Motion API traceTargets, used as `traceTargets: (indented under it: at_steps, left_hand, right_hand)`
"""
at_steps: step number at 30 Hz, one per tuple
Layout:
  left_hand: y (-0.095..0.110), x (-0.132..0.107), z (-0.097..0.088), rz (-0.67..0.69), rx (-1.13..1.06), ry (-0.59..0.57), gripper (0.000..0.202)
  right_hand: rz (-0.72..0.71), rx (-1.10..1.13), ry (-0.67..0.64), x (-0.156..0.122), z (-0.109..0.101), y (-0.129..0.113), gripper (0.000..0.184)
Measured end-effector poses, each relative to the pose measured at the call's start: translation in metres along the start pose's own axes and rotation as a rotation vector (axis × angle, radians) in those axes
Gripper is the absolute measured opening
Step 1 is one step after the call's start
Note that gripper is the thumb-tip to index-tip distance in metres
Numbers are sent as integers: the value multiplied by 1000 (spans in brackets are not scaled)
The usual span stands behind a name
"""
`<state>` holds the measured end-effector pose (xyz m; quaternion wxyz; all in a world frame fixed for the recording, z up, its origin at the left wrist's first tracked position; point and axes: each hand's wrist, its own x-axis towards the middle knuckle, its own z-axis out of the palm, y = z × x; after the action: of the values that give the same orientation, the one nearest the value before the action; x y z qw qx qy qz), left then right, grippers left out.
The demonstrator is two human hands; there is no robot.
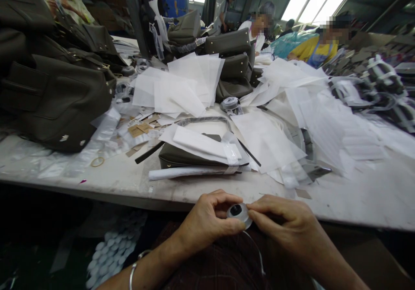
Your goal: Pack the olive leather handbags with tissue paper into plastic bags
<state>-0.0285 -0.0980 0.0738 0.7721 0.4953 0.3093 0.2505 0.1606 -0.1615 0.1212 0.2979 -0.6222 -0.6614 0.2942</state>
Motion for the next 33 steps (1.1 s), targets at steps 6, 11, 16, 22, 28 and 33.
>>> traceTargets:
  at_steps: [6, 11, 16, 22, 28, 33]
  left_hand:
    - [-2, -1, 1, -31, -53, -9, 41]
    - [-4, -2, 1, -21, -37, -23, 42]
    - [-1, -4, 2, 36, 127, -5, 42]
    - [4, -7, 6, 149, 343, 94, 41]
    - [2, -8, 7, 149, 314, 114, 42]
    - [-3, -4, 2, 12, 18, 8, 44]
  right_hand:
    - [20, 43, 11, 1, 1, 1, 15]
    - [93, 95, 3, -3, 0, 3, 14]
    - [139, 180, -32, -6, -1, 5, 11]
    - [134, 188, -3, -3, 2, 4, 13]
    - [127, 193, 58, -1, 6, 3, 16]
    - [203, 227, 14, -3, 5, 6, 17]
